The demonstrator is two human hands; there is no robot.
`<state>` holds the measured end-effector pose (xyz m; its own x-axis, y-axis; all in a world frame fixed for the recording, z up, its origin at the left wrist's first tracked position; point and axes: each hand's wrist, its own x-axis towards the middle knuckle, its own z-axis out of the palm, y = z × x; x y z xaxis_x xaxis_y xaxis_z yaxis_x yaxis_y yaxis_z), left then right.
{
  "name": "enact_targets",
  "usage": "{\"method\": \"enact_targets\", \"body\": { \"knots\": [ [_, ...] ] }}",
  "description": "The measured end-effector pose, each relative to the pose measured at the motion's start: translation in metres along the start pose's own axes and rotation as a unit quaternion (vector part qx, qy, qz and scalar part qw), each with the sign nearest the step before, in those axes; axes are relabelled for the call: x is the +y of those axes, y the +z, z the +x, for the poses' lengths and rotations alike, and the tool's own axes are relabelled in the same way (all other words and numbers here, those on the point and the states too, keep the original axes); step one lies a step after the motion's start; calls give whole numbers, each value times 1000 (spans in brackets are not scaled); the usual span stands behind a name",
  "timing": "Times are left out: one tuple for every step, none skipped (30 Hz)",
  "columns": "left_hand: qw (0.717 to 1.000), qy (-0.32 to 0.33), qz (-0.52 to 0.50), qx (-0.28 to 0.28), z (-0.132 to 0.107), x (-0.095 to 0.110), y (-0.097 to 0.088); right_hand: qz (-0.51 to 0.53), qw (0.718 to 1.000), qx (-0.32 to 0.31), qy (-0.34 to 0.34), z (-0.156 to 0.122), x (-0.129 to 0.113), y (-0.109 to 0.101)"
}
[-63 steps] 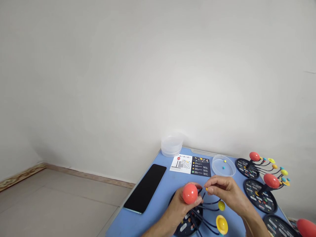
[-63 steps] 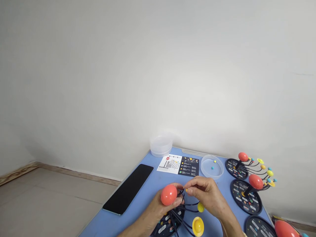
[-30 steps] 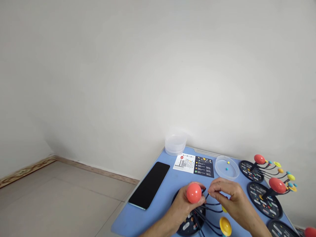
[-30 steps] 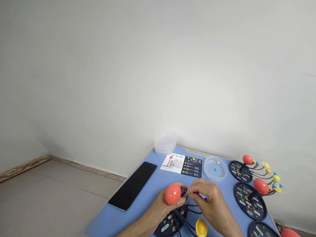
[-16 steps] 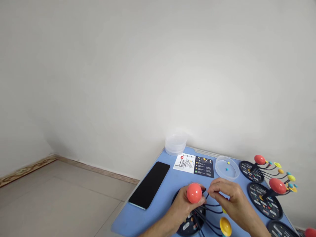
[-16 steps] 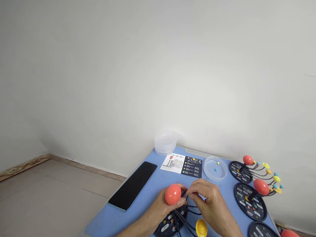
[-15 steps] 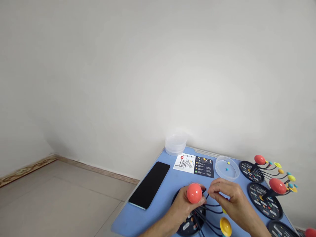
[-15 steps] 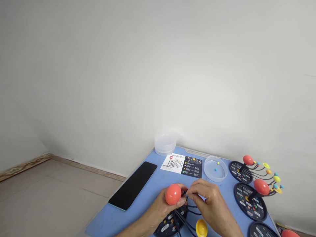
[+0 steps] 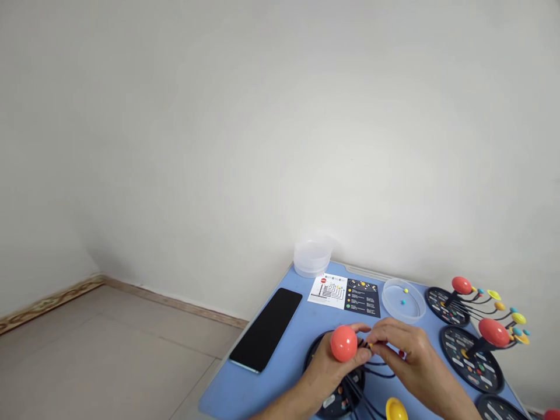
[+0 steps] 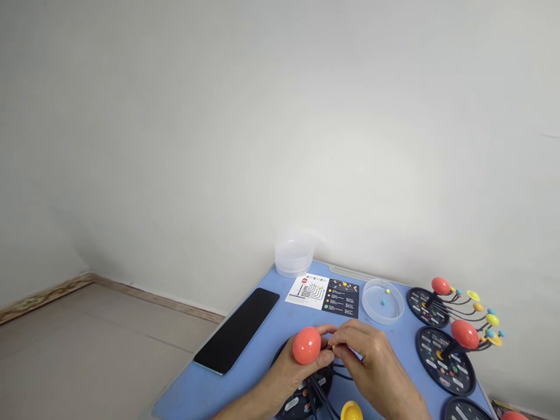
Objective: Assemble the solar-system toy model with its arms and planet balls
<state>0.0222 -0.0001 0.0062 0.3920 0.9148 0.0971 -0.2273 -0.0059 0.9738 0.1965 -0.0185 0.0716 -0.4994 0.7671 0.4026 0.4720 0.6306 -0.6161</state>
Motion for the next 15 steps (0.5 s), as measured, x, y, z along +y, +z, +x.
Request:
{"method": "enact_targets", "body": {
  "knots": [
    [1000, 15, 23, 7, 0, -1, -1, 2, 1000, 2, -3, 0, 0, 0],
    [999, 28, 44, 16, 0, -3, -1, 2, 1000, 3, -5, 0, 0, 0],
    [997, 34, 59, 26, 0, -4, -2, 1, 1000, 5, -7, 0, 0, 1],
    [996, 36, 69, 37, 0, -6, -2, -1, 1000, 7, -7, 0, -1, 1],
    [995, 32, 78, 49, -1, -8, -3, -5, 1000, 8, -7, 0, 0, 1],
    [994, 28, 87, 65, -3, -10, -4, -7, 1000, 9, -5, 0, 0, 2],
    [991, 24, 100, 81, -6, -12, -5, -8, 1000, 9, -1, 0, 0, 2],
    [988, 22, 119, 100, -9, -14, -7, -9, 1000, 8, 1, -1, 0, 2],
    [982, 25, 142, 121, -13, -16, -9, -10, 1000, 6, 4, -1, 0, 2],
    [976, 33, 165, 136, -18, -18, -12, -12, 1000, 3, 7, -1, 0, 2],
    [969, 48, 184, 157, -24, -20, -14, -14, 1000, 1, 8, -1, 0, 2],
    [959, 71, 203, 183, -31, -21, -17, -18, 1000, 1, 8, -2, -1, 2],
    [944, 101, 230, 212, -38, -23, -18, -22, 1000, 1, 7, -2, -1, 2],
    [926, 135, 257, 243, -45, -25, -19, -25, 1000, 1, 7, -2, -2, 2],
    [901, 167, 279, 286, -52, -27, -19, -29, 1000, 1, 6, -3, -3, 2]
  ]
}}
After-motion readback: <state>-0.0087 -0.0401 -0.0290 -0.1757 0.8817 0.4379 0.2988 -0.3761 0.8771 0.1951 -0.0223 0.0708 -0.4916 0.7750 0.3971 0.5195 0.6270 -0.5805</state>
